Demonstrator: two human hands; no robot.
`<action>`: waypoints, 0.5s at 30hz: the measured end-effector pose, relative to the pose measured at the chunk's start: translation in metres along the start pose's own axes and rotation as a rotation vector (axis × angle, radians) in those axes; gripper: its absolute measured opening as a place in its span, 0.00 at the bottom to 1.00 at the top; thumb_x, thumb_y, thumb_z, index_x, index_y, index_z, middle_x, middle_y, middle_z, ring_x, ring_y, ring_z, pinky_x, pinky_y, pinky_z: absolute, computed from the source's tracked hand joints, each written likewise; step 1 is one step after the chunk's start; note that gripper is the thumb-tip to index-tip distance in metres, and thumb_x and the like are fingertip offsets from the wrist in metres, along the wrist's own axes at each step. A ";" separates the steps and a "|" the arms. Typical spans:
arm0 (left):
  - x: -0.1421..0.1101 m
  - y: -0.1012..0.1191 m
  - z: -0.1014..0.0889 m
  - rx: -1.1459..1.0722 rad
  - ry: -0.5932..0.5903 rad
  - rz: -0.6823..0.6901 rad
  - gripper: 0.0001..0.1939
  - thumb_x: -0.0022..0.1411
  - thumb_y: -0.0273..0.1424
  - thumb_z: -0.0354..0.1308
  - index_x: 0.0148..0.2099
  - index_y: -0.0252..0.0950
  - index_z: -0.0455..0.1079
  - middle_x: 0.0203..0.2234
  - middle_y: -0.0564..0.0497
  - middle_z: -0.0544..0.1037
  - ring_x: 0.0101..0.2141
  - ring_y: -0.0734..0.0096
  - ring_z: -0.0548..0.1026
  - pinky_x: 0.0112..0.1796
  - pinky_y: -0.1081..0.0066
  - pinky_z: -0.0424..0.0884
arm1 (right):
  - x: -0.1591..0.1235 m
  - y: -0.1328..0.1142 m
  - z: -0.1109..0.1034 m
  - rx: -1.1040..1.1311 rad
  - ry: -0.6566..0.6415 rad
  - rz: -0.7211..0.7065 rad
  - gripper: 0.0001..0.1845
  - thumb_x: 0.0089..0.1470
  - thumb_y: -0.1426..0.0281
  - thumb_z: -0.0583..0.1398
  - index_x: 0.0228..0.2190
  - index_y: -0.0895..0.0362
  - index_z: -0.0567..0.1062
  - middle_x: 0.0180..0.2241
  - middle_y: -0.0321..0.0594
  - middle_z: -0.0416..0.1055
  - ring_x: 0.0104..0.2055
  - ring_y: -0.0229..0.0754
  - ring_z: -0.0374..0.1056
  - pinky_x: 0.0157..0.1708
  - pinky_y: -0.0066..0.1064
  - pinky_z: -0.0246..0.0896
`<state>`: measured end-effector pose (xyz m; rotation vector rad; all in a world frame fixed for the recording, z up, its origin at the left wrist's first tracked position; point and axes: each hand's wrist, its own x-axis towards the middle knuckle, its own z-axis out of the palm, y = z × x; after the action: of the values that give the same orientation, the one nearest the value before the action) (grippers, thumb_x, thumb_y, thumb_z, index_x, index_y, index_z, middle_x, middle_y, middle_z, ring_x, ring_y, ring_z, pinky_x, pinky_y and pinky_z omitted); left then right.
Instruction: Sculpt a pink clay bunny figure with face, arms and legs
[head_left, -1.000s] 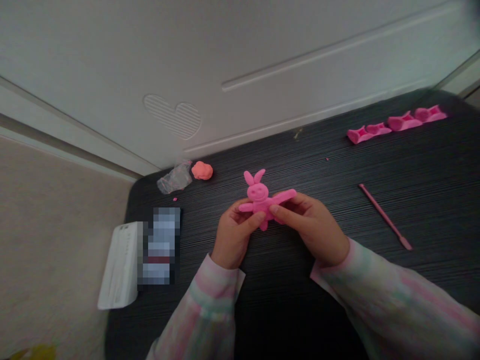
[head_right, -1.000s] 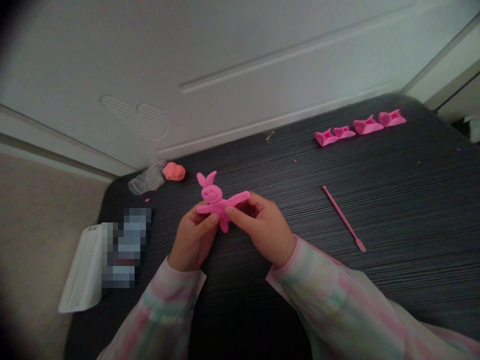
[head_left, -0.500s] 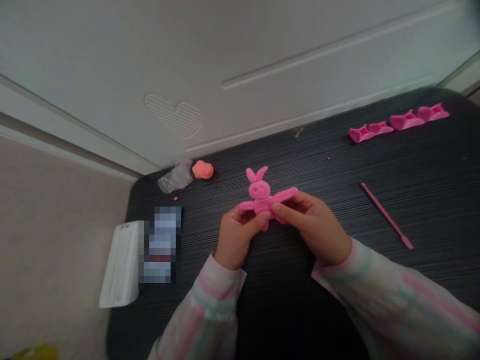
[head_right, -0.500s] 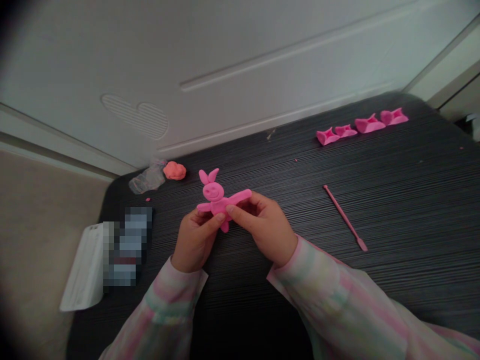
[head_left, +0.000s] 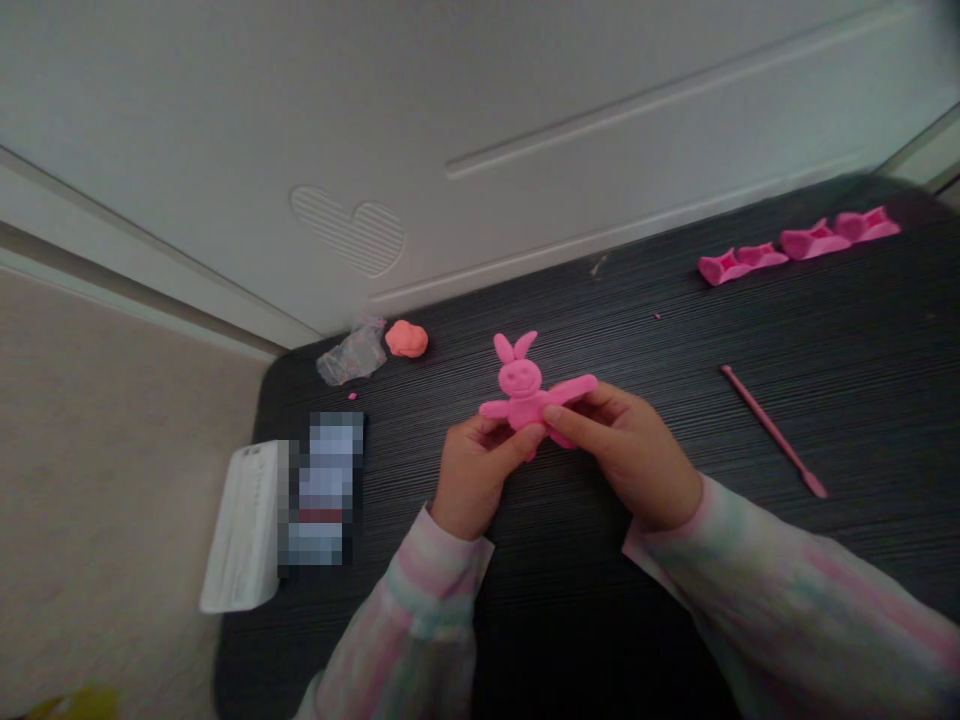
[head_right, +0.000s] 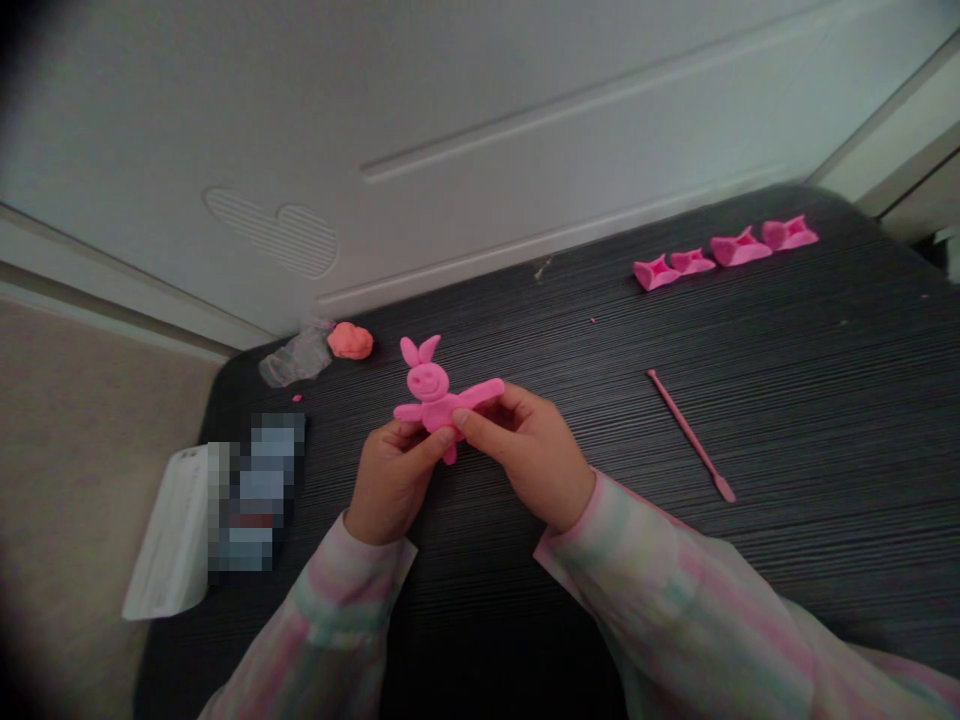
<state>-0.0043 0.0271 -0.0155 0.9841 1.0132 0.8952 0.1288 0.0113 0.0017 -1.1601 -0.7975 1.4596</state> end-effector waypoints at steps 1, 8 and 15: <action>0.000 -0.001 -0.001 -0.022 -0.011 0.006 0.05 0.46 0.29 0.62 0.30 0.36 0.73 0.19 0.57 0.72 0.24 0.79 0.67 0.29 0.76 0.63 | 0.000 0.001 0.000 0.011 0.009 -0.005 0.04 0.42 0.70 0.62 0.25 0.56 0.73 0.24 0.31 0.70 0.26 0.31 0.63 0.29 0.24 0.58; 0.000 -0.003 -0.002 -0.004 0.024 0.034 0.03 0.47 0.28 0.61 0.29 0.37 0.74 0.21 0.56 0.75 0.25 0.78 0.69 0.31 0.76 0.64 | 0.001 0.003 -0.001 0.035 0.031 -0.003 0.04 0.41 0.70 0.62 0.25 0.56 0.74 0.23 0.31 0.70 0.26 0.31 0.63 0.29 0.24 0.58; 0.000 -0.004 -0.002 -0.075 0.000 0.058 0.05 0.48 0.29 0.61 0.31 0.38 0.74 0.23 0.55 0.75 0.25 0.77 0.69 0.31 0.75 0.64 | 0.000 0.002 0.000 0.040 0.029 -0.005 0.03 0.42 0.72 0.62 0.24 0.57 0.73 0.22 0.30 0.69 0.24 0.29 0.61 0.26 0.22 0.56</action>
<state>-0.0053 0.0268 -0.0194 0.9536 0.9484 0.9741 0.1283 0.0112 -0.0002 -1.1461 -0.7476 1.4454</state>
